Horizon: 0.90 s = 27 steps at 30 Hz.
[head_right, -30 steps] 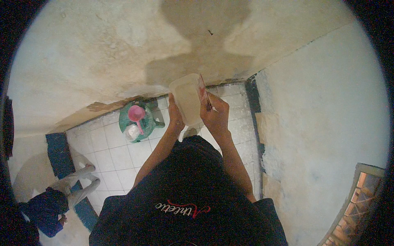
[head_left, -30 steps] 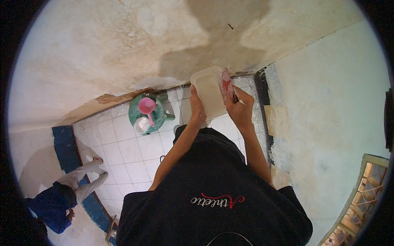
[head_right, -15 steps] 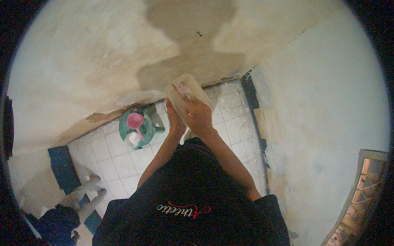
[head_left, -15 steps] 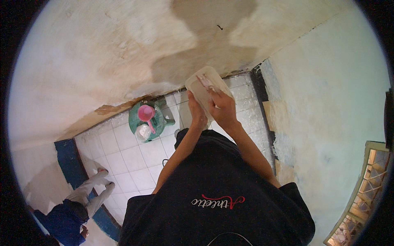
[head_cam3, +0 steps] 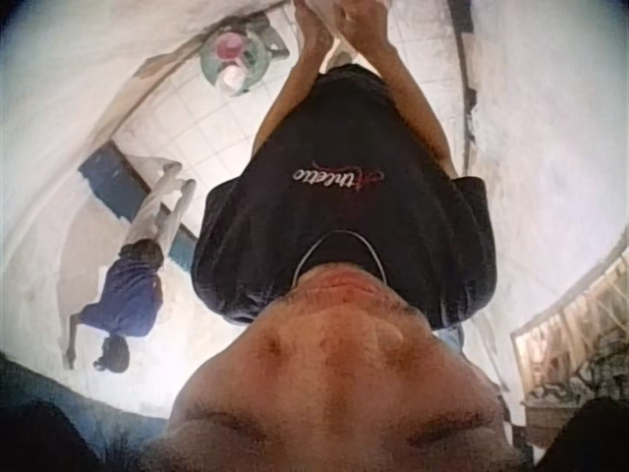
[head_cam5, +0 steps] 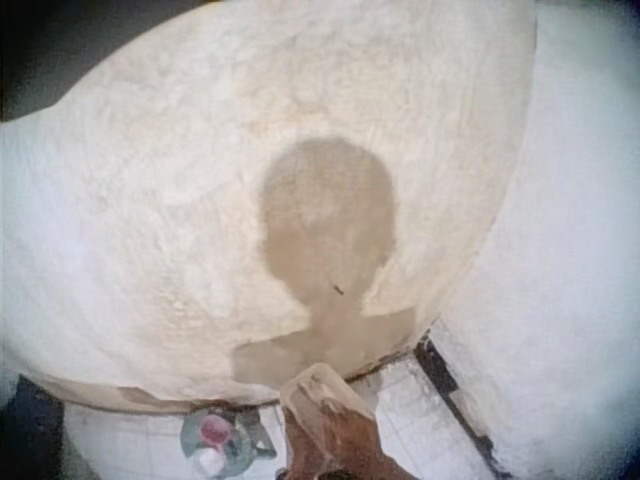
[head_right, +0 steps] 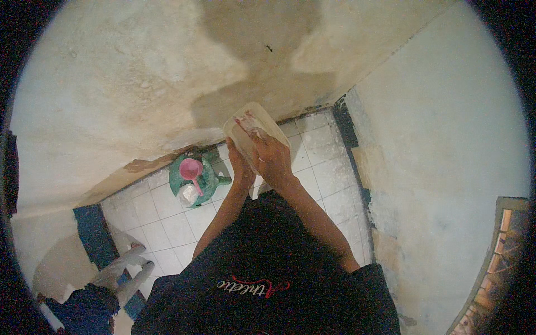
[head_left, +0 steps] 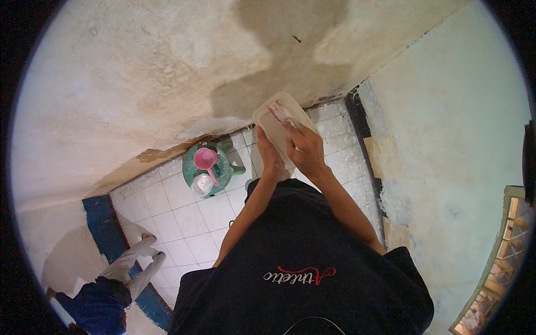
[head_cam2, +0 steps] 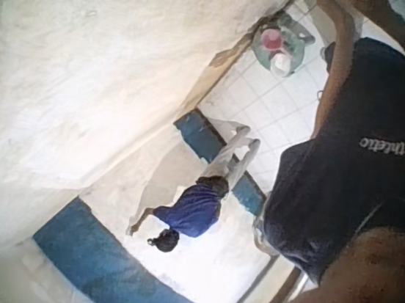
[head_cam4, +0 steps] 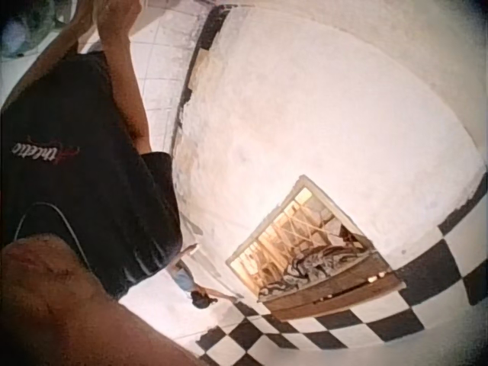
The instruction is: The person applies a white substance from a container onto a wall using a putty knife, spreading it over a damaged area of the wall surface.
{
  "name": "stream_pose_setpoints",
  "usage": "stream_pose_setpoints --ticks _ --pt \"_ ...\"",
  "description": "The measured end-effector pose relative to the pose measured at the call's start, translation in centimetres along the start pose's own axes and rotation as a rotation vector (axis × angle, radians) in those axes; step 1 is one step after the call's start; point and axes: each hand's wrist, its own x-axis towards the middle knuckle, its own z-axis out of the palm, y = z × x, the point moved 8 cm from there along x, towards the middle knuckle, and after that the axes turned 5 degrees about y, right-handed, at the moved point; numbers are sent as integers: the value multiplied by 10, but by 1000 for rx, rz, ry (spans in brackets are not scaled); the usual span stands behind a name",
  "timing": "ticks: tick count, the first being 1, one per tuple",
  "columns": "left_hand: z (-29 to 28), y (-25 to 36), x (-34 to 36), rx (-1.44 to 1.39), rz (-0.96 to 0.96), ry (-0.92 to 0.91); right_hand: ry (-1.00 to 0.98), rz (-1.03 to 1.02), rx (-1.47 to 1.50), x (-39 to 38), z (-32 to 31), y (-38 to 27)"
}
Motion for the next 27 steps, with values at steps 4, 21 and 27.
stream_pose_setpoints --ticks 4,21,27 --pt "-2 3 4 -71 30 1 -151 69 2 -8 9 2" --pt "-3 6 -21 -184 48 63 -100 0 -45 -36 2 -16" --pt "-7 4 -21 -217 36 54 -55 78 -6 -34 -7 -6"
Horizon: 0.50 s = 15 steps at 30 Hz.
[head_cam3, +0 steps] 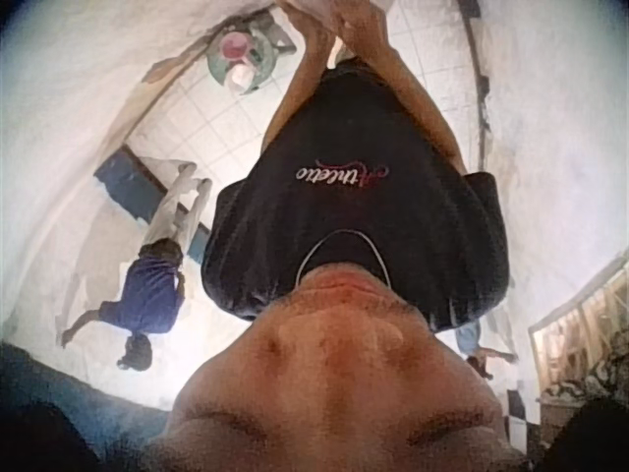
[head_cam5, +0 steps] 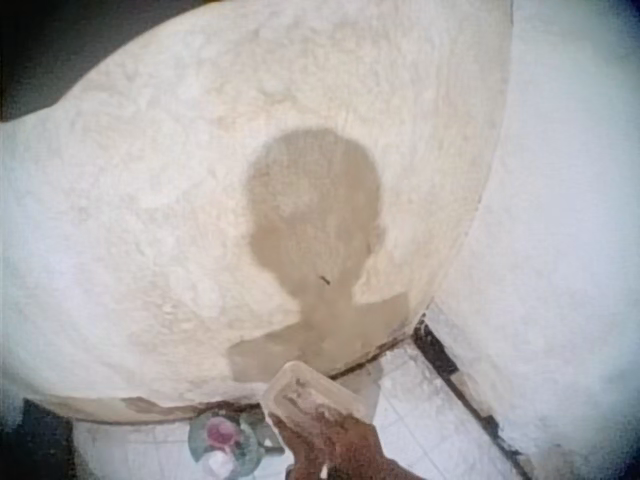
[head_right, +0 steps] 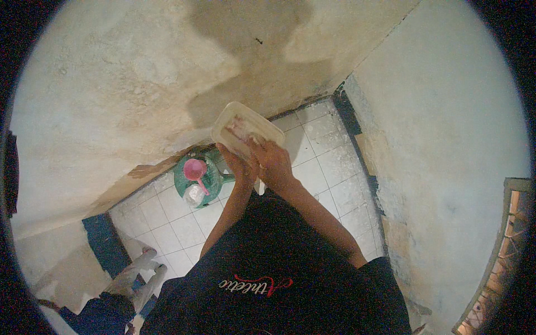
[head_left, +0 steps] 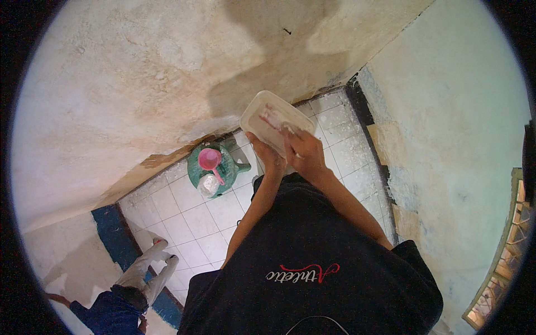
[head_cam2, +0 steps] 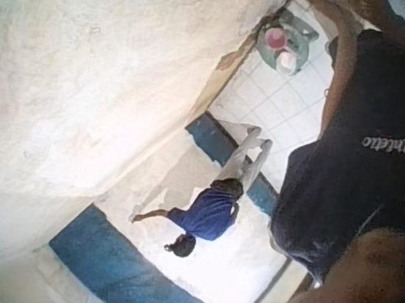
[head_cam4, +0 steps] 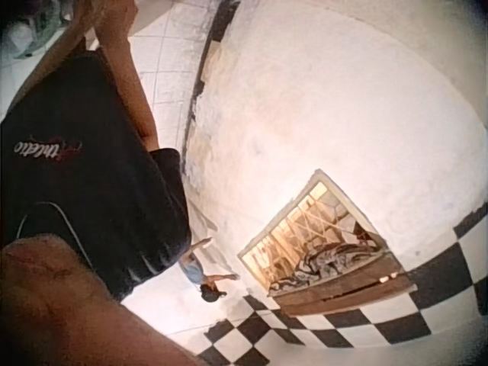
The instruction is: The person applies a white substance from a container onto a wall using a putty knife, spreading it over a damaged area of the wall surface.
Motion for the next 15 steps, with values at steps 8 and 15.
stream_pose_setpoints --ticks 8,15 --pt "-9 -4 5 59 19 -1 -7 -61 2 4 4 -5" --pt "-8 -6 2 51 68 63 -38 -6 -38 1 11 14"
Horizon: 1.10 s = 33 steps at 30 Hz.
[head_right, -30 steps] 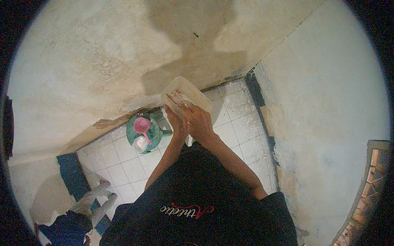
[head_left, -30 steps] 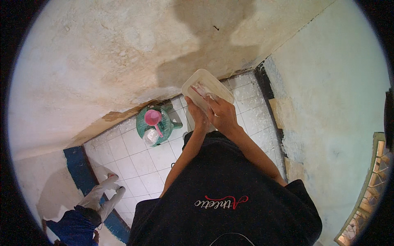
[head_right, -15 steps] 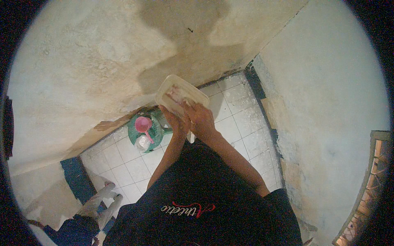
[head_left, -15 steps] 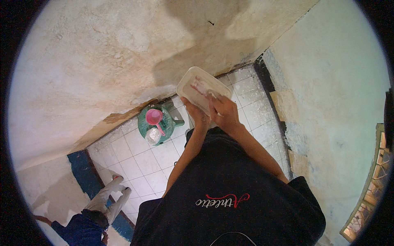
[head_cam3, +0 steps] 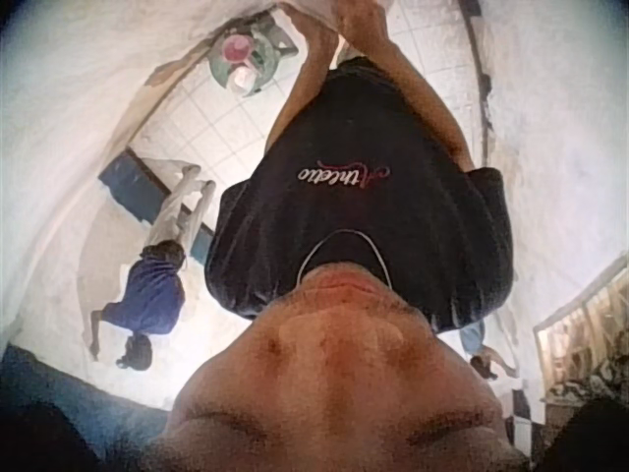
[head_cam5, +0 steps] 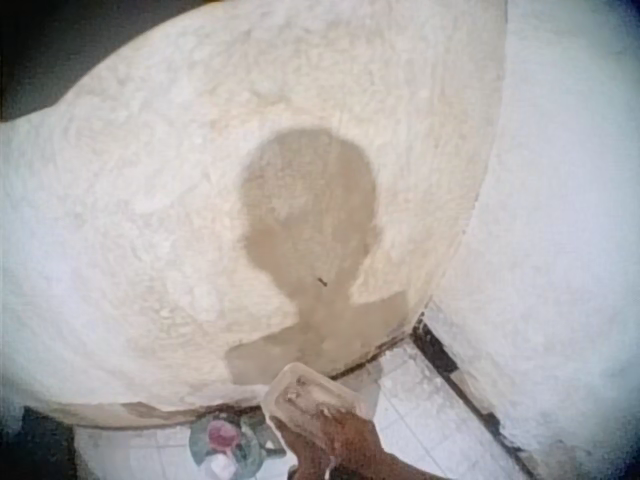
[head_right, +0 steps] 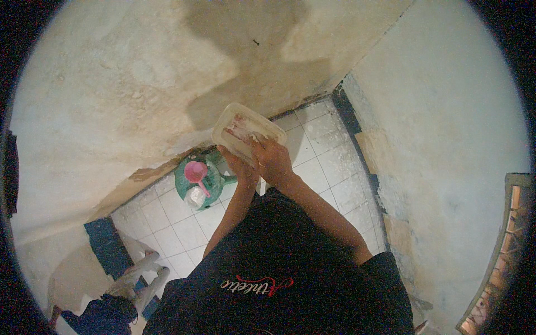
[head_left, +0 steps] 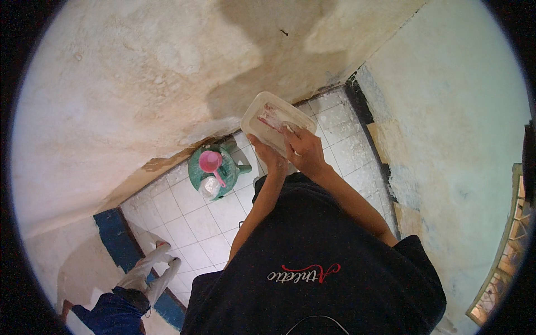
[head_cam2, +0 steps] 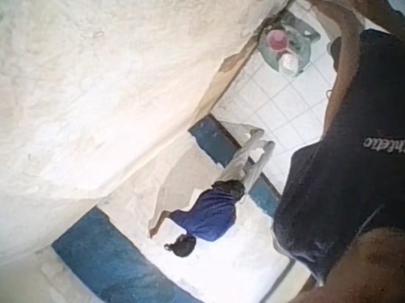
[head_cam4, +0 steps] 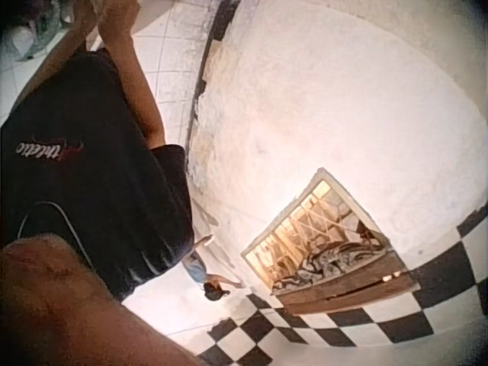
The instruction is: The person applies a white substance from a container onto a wall using a putty knife, spreading it over a damaged area of the wall surface.
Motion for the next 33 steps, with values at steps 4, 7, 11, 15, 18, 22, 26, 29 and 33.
stream_pose_setpoints --ticks 4,7,11,15,18,22,26,29,33 --pt "-7 1 5 70 16 49 -28 -30 -46 -9 4 -14" --pt "-9 6 7 178 79 11 14 -112 35 -11 1 -27" --pt "3 9 1 12 6 4 -5 -18 50 -7 -1 -12" --pt "6 7 -3 -88 -72 -7 -14 85 63 -10 3 9" --pt "-1 12 1 31 -26 47 17 -55 119 -21 3 -7" --pt "-2 16 4 93 8 73 24 17 233 -25 6 -11" --pt "2 16 10 -65 -21 6 212 115 295 -4 -25 4" --pt "7 14 14 -121 -32 -33 250 101 190 24 -43 9" --pt "1 14 18 -5 -17 82 94 68 159 17 -23 4"
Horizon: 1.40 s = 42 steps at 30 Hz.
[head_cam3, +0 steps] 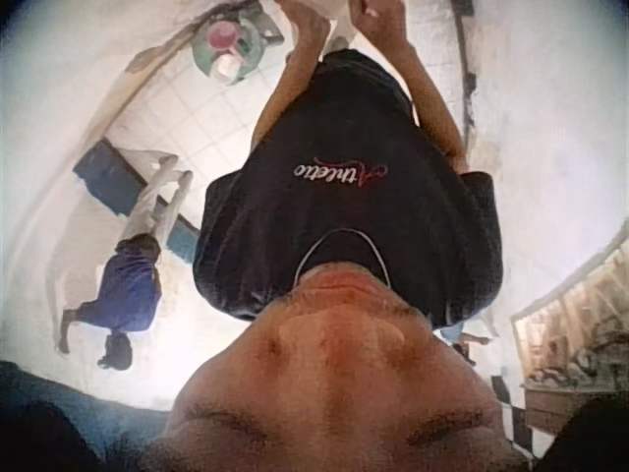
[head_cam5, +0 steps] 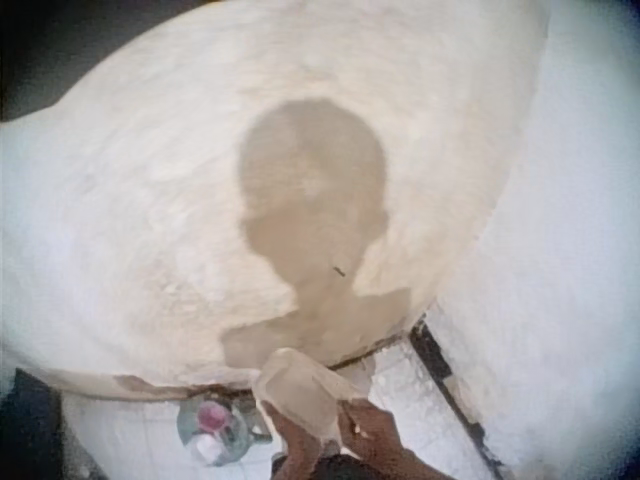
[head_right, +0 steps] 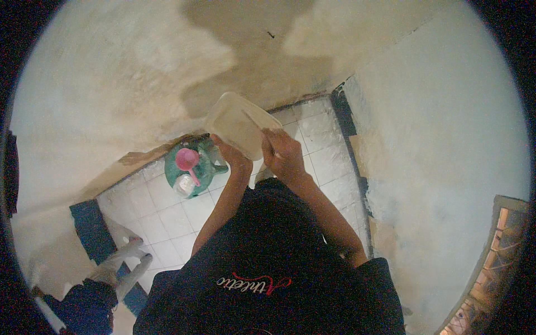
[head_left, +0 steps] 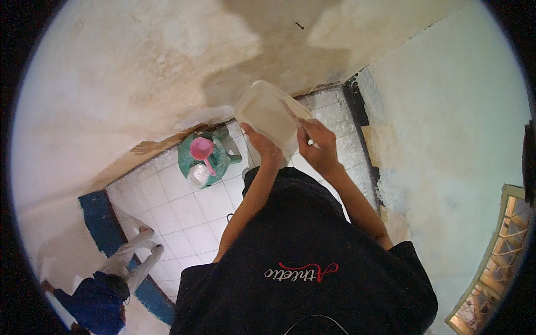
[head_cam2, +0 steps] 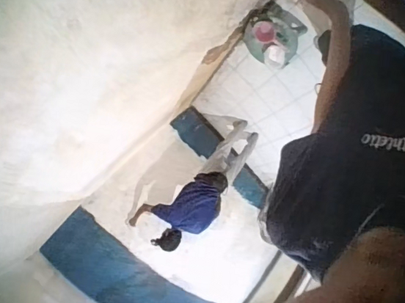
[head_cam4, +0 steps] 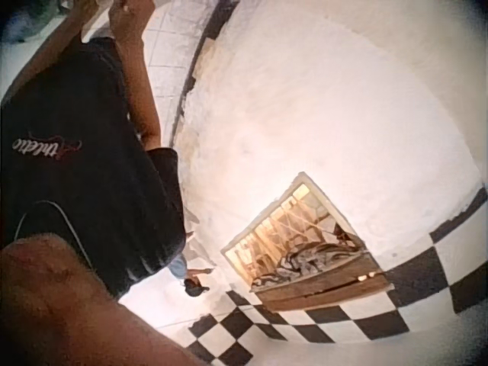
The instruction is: The person applies a white substance from a container onto a wall using a putty knife, spreading it over a damaged area of the wall surface.
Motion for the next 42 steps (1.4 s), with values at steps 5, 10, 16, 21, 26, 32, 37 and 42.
stream_pose_setpoints --ticks 5,10,16,21,26,32,37,42 --pt "3 -3 -8 -4 -19 -31 -153 -47 -18 -14 26 -12" --pt "-4 -7 -7 49 -24 -5 -101 29 -14 2 21 1" --pt "-2 -18 -6 -75 -49 -23 -266 -65 -157 -18 44 -10" --pt "5 -9 -14 -32 -76 17 -230 -115 -119 -15 40 -17" --pt "-2 -15 -4 -45 -58 -25 -151 -85 -121 -7 35 -1" --pt "-1 -11 -8 41 -34 13 -228 -86 -146 -19 42 -1" --pt "-10 -14 -5 -3 -58 30 -231 -100 -150 -26 44 -4" --pt "-6 -13 -5 25 -63 15 -205 -93 -108 -28 43 -2"
